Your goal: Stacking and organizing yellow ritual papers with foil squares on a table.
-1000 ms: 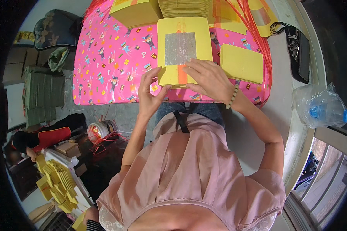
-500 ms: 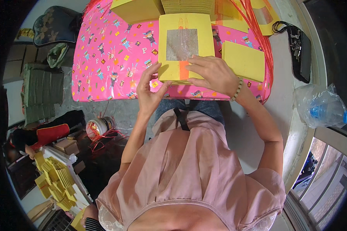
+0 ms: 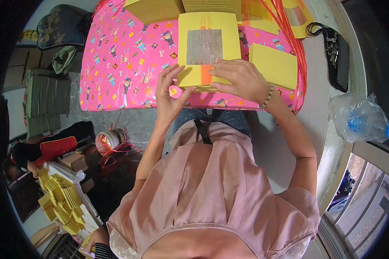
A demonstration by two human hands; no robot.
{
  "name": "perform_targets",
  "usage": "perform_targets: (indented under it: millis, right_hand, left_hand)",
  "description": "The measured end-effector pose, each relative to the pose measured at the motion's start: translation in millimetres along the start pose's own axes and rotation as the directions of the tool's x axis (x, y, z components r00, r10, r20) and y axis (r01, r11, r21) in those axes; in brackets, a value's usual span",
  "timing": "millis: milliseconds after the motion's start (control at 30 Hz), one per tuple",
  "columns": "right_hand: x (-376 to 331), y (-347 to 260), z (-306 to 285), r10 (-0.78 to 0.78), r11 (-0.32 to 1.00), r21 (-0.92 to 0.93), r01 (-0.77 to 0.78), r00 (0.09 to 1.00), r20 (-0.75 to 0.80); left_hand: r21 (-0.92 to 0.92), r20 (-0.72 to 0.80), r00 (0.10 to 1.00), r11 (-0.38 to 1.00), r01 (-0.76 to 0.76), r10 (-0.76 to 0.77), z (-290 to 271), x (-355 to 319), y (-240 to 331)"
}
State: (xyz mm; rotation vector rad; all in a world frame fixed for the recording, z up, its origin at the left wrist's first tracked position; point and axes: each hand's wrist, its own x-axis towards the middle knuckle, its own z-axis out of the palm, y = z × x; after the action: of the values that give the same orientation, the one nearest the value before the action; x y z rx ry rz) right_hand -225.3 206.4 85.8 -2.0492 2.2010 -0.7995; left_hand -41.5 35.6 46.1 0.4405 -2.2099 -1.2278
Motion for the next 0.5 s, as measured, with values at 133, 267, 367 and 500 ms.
perform_targets:
  millis: [133, 267, 367, 500]
  right_hand:
    - [-0.7, 1.0, 1.4, 0.009, 1.000, 0.016, -0.009, 1.000, -0.002]
    - [-2.9, 2.3, 0.4, 0.051, 0.998, 0.033, -0.054, 0.996, 0.068]
    - [-2.9, 3.4, -0.4, 0.057, 0.997, 0.038, -0.061, 0.995, 0.080]
    - [-3.3, 3.3, 0.6, 0.064, 0.997, 0.044, -0.068, 0.994, 0.084]
  left_hand:
    - [-0.005, 0.008, 1.000, 1.000, 0.005, -0.005, 0.0, 0.7, 1.2]
    - [0.009, 0.007, 1.000, 1.000, 0.001, -0.002, 0.6, 1.4, 0.9]
    - [0.008, 0.014, 1.000, 1.000, -0.001, 0.001, 1.4, 1.5, -0.4]
    - [-0.012, 0.021, 1.000, 1.000, -0.006, 0.006, 1.8, 0.3, -2.4]
